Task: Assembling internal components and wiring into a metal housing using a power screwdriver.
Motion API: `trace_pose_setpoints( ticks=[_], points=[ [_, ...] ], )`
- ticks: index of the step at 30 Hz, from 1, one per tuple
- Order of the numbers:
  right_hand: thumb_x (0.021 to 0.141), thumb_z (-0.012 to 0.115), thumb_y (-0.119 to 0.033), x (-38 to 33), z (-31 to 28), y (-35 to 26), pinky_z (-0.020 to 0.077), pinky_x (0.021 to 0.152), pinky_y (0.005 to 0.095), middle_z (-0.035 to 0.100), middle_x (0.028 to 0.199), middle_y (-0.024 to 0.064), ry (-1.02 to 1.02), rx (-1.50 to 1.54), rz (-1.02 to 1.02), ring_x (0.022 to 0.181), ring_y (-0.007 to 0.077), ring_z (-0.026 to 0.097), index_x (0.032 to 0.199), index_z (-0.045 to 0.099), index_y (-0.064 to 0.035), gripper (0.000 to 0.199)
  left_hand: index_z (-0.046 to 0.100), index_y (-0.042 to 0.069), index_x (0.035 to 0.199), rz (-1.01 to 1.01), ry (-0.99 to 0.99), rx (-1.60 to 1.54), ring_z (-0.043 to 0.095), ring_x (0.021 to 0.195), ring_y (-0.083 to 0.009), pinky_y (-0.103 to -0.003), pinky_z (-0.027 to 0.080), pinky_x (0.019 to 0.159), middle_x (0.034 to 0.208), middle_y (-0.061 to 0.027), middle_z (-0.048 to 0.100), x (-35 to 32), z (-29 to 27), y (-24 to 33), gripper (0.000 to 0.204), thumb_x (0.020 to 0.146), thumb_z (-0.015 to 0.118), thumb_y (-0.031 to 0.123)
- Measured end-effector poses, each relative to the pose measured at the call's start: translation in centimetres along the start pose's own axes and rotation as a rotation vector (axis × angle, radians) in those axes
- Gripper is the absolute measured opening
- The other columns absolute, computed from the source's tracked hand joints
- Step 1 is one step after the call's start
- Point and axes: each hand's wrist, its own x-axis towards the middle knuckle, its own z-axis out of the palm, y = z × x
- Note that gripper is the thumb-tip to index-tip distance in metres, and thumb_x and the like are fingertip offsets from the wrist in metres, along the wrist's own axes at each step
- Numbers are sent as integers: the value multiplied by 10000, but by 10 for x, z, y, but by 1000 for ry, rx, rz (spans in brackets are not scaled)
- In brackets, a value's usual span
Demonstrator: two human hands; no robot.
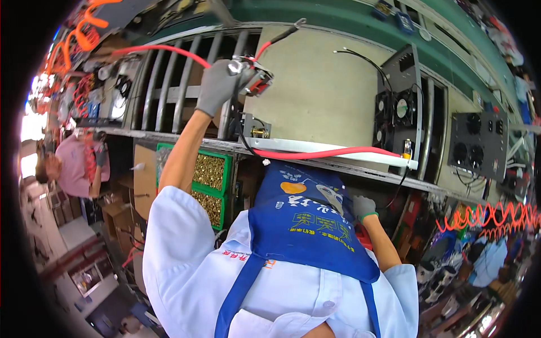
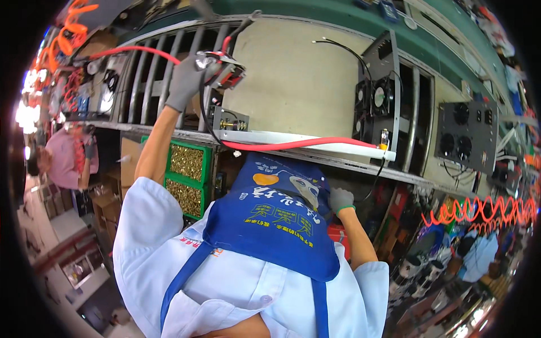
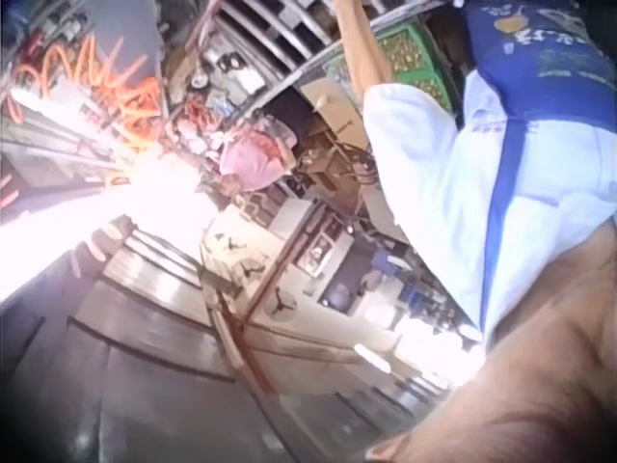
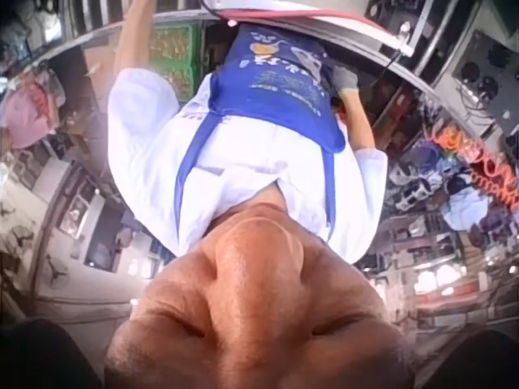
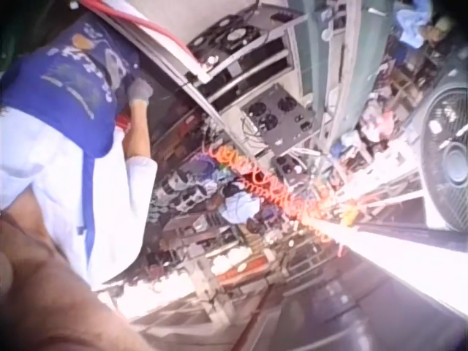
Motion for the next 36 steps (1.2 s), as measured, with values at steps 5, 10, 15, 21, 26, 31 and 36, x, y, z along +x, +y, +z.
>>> trace_pose_setpoints(
  ticks=[5,10,15,21,26,31,36],
  points=[
    [904,592,-391,-27,31,-18,532,895,501,673,1151,192,-58,260,302,1077,380,660,1155,648,-98,389,700,95,894,266,-428,225,676,759,-363,-457,526,701,821,-197,688,52,114,-21,501,884,549,572],
    [899,603,-407,-40,65,-34,514,892,522,672,1126,205,112,494,422,1062,409,638,1126,639,-93,390,705,82,813,228,-903,109,645,662,-330,-442,502,671,682,-198,645,65,217,-29,581,822,573,649],
    [911,580,-389,-57,54,-65,502,879,524,665,1106,217,202,716,484,1054,415,631,1110,629,-68,380,694,66,775,-155,-1152,-53,616,528,-182,-322,563,486,651,-51,608,91,236,20,428,795,756,488],
    [927,563,-377,-39,38,-78,503,867,520,665,1093,197,295,797,454,1037,405,635,1092,624,-55,367,696,78,965,-264,-1057,13,694,721,-279,-413,588,615,901,-130,693,134,317,20,311,842,600,347],
    [923,559,-379,-41,-2,-77,500,882,501,664,1111,191,390,849,482,1059,391,633,1112,635,-67,373,636,69,1230,-187,-1026,251,717,943,-338,-473,585,793,1085,-183,709,145,319,56,474,846,569,339],
    [914,570,-359,-46,-19,-77,498,901,484,664,1125,202,417,878,481,1067,388,636,1145,646,-64,382,524,79,1366,62,-746,406,645,1140,-396,-477,516,958,1299,-228,623,147,323,46,585,887,536,415],
    [921,567,-383,-46,-8,-79,499,910,481,657,1135,188,392,852,468,1066,383,635,1191,626,-70,417,512,6,1353,308,-695,455,638,1132,-415,-494,516,948,1284,-271,605,110,272,69,692,923,508,549]
  ],
)
